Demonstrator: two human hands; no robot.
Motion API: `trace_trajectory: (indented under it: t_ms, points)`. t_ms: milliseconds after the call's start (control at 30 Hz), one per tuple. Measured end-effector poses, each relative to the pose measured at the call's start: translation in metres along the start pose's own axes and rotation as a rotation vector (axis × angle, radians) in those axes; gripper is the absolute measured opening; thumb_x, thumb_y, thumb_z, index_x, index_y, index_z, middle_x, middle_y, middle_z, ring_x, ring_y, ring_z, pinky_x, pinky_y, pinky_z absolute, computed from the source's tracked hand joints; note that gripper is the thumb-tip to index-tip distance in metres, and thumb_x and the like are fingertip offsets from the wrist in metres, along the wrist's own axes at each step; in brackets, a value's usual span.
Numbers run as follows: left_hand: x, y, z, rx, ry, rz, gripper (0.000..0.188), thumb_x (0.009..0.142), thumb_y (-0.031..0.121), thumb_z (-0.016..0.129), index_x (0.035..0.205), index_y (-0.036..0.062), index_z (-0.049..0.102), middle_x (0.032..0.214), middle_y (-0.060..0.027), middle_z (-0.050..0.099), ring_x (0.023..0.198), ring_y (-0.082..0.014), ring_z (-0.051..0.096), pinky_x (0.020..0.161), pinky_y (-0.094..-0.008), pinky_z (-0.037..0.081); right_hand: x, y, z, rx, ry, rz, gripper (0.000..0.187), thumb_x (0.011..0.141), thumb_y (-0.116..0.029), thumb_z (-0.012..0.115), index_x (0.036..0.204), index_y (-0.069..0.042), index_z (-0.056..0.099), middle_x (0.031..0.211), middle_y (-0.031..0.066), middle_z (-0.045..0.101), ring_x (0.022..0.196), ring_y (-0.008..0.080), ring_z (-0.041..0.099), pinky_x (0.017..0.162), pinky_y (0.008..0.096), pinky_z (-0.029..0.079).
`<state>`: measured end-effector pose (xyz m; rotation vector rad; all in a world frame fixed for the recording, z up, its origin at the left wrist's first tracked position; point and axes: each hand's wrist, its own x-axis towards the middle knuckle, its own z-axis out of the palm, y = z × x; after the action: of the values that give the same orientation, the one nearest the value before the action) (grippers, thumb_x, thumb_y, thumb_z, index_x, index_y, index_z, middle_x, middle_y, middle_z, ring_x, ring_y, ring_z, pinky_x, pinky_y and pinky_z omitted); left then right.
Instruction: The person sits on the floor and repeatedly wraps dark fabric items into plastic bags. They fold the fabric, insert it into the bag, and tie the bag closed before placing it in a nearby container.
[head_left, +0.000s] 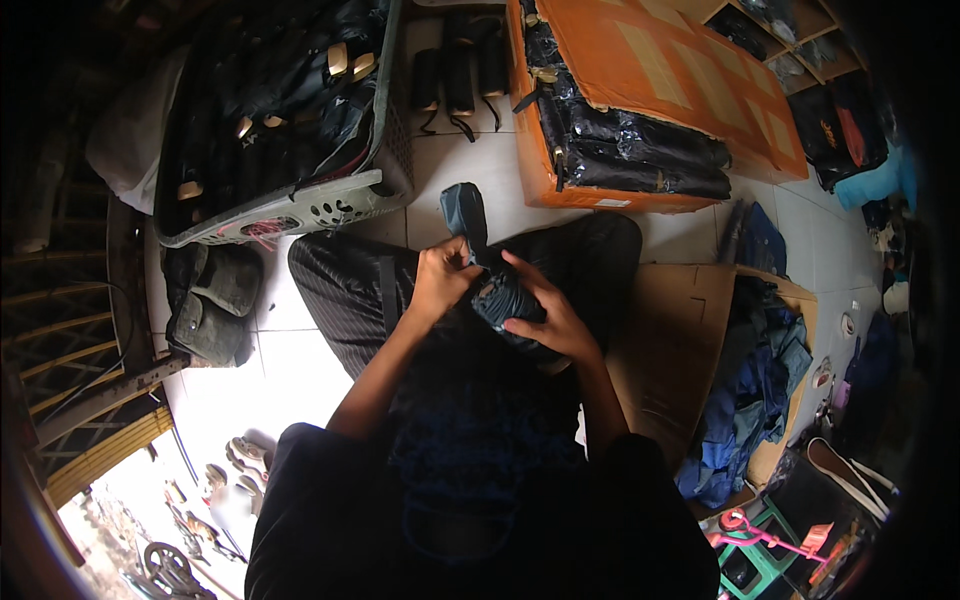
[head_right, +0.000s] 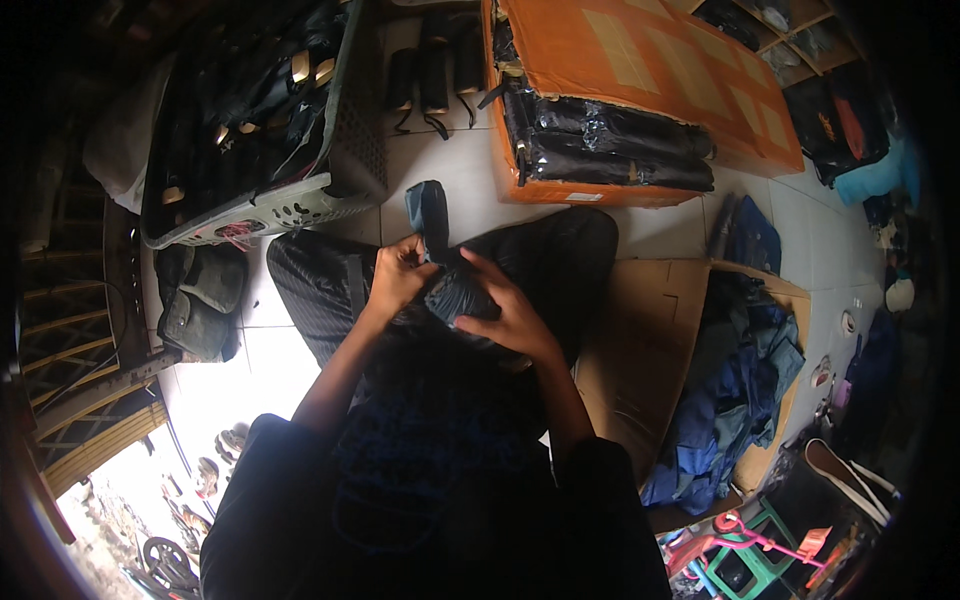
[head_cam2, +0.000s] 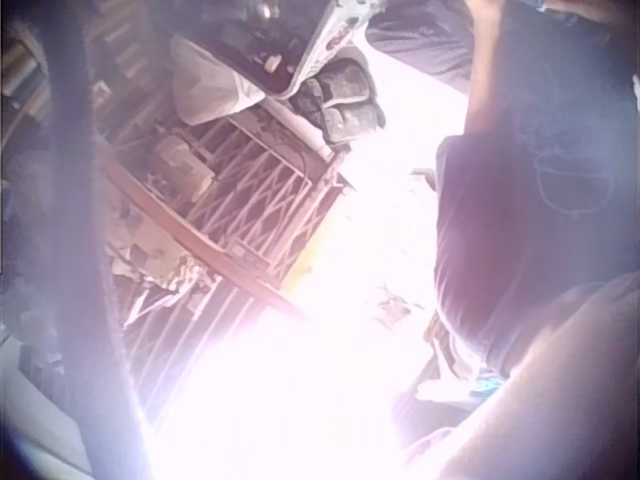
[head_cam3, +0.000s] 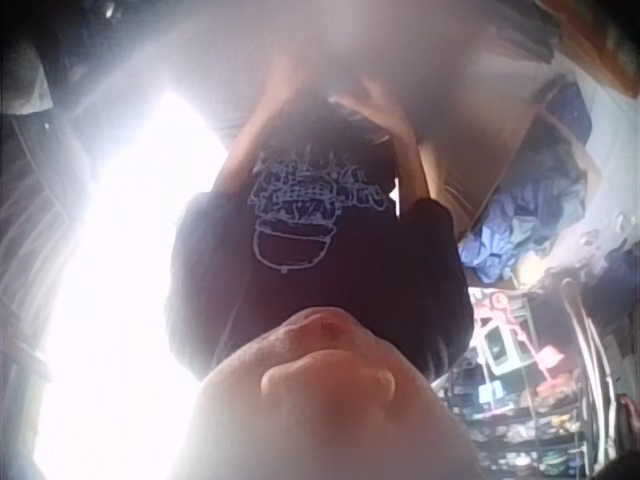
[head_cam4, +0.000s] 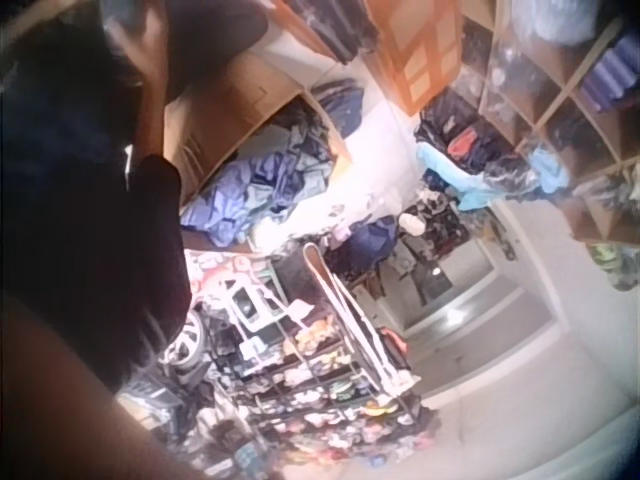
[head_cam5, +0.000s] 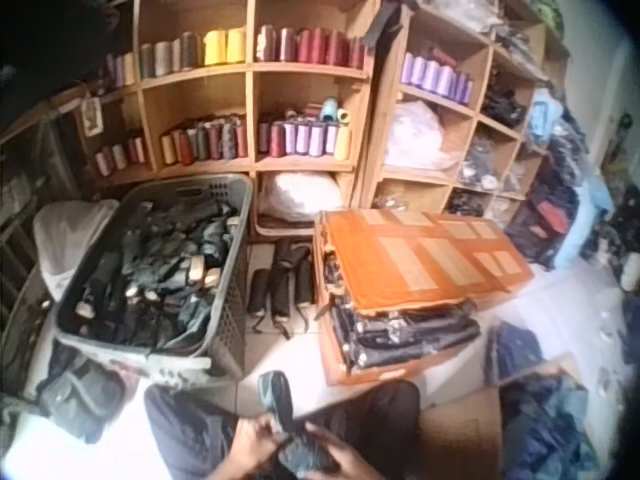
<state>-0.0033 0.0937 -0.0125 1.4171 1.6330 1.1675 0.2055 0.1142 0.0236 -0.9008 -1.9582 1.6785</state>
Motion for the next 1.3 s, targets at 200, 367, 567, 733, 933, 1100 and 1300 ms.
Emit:
trace_trajectory:
  t_ms: [200,367,567,733,933,1100,1300]
  points:
    - [-0.006,0.009,-0.002,-0.018,-0.003,-0.132,0.024,0.064,-0.002,0.069,0.065,0.0015,0.045,0.053,-0.0085,0.047,0.048,-0.0121,0.044,0.048,-0.0291,0.038,0.001,0.001,0.012,-0.133,-0.003,0.021,0.071,0.075,-0.03,0.074,0.132,0.002,0.046,0.143,0.0178,0.039,0.133,0.0307,0.038,0.107,0.0369,0.031]
    - [-0.013,-0.002,-0.007,0.061,0.179,-0.179,0.022,0.066,0.0,0.068,0.068,0.002,0.046,0.053,-0.0094,0.047,0.047,-0.0131,0.044,0.049,-0.029,0.038,-0.003,0.004,0.016,-0.007,0.14,0.068,0.069,0.075,-0.026,0.074,0.131,0.002,0.046,0.135,0.0186,0.047,0.126,0.0308,0.046,0.105,0.0372,0.034]
    - [-0.02,-0.008,0.0,0.061,0.186,-0.096,0.018,0.065,0.0,0.067,0.071,0.0017,0.05,0.059,-0.0097,0.051,0.051,-0.0121,0.049,0.051,-0.0284,0.041,-0.002,0.005,0.023,-0.104,0.19,-0.021,0.065,0.076,-0.023,0.073,0.13,0.002,0.046,0.131,0.0191,0.05,0.122,0.031,0.049,0.103,0.0373,0.036]
    - [-0.025,-0.009,0.003,-0.035,0.129,-0.219,0.017,0.065,-0.001,0.067,0.071,0.001,0.051,0.062,-0.0097,0.054,0.058,-0.0129,0.055,0.058,-0.0277,0.045,-0.002,0.009,0.022,-0.081,0.282,-0.017,0.063,0.076,-0.022,0.073,0.128,0.002,0.048,0.129,0.0194,0.05,0.121,0.0309,0.05,0.102,0.0371,0.037]
    - [-0.033,-0.012,0.014,0.293,0.14,-0.199,0.015,0.072,0.006,0.067,0.074,-0.0005,0.055,0.067,-0.0162,0.061,0.061,-0.0288,0.063,0.06,-0.0357,0.048,-0.004,0.022,0.031,-0.057,0.342,0.097,0.056,0.077,-0.018,0.073,0.124,0.002,0.05,0.121,0.0174,0.055,0.112,0.0293,0.055,0.095,0.0352,0.042]
    - [-0.039,-0.01,0.025,0.028,0.093,-0.219,0.015,0.073,0.007,0.068,0.077,-0.0003,0.055,0.068,-0.0168,0.061,0.063,-0.0267,0.065,0.061,-0.0339,0.049,-0.003,0.028,0.034,0.0,0.408,0.124,0.052,0.078,-0.017,0.073,0.123,0.001,0.052,0.116,0.015,0.058,0.107,0.0245,0.057,0.092,0.0332,0.044]
    - [-0.043,-0.02,0.033,0.054,0.226,-0.293,0.013,0.075,0.005,0.068,0.08,0.0014,0.056,0.069,-0.0154,0.061,0.064,-0.0292,0.064,0.06,-0.035,0.049,-0.005,0.035,0.032,0.048,0.413,0.171,0.051,0.079,-0.017,0.073,0.122,0.0,0.053,0.113,0.0141,0.059,0.105,0.0225,0.058,0.09,0.0321,0.044]
